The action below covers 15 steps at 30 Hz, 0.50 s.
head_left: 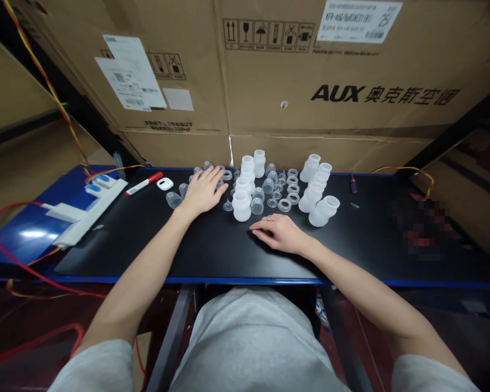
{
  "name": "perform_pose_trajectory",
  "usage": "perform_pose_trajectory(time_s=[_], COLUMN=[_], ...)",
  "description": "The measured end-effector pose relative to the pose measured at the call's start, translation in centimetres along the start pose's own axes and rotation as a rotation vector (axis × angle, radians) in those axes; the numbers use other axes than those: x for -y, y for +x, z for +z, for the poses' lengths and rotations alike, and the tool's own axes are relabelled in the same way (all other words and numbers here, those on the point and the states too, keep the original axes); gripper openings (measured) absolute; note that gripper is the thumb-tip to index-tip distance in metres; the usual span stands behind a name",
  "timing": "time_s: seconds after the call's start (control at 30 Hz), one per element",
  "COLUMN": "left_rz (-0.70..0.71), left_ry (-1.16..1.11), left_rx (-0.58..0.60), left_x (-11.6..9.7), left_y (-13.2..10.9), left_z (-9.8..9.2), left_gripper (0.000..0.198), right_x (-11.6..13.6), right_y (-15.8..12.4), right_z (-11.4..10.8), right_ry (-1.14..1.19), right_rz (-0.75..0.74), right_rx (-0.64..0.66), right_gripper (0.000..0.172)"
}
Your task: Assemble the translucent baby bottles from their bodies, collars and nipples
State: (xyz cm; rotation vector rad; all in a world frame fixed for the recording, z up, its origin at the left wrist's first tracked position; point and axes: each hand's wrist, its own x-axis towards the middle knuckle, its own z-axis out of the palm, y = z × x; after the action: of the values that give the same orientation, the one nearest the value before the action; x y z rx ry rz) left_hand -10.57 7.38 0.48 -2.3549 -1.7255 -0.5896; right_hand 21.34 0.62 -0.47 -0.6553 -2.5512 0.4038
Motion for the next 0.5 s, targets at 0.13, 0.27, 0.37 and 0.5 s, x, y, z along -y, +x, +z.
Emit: perform_pose_trajectory(time_s=[0.13,0.27,0.37,0.5], left_rz=[0.014,0.043,0.057,0.068], left_ry=[-0.136,-0.201,-0.215,-0.271], left_rx=[-0.27,-0.42,-0.44,-0.529], left_x=[-0.7,-1.2,-1.4,-2.8], left_y=[0.1,0.1,0.1,-0.4], left_z=[-1.0,-1.0,-0.7,-2.7], left_gripper=[0.049,0.04,0.035,0.029], right_x=[0.1,0.3,0.2,0.8], right_y=[-0.1,-0.2,-0.1,0.2], right_z=[-0.3,-0.4,-0.1,-0.7], right_ry=[0.025,0.025,0.024,0.024], right_rz=[-0.039,-0.072,-0.081,-0.161], right_rx=[-0.088,-0.115,-0.106,-0.174], right_gripper=[0.024,0.022,0.021,0.017])
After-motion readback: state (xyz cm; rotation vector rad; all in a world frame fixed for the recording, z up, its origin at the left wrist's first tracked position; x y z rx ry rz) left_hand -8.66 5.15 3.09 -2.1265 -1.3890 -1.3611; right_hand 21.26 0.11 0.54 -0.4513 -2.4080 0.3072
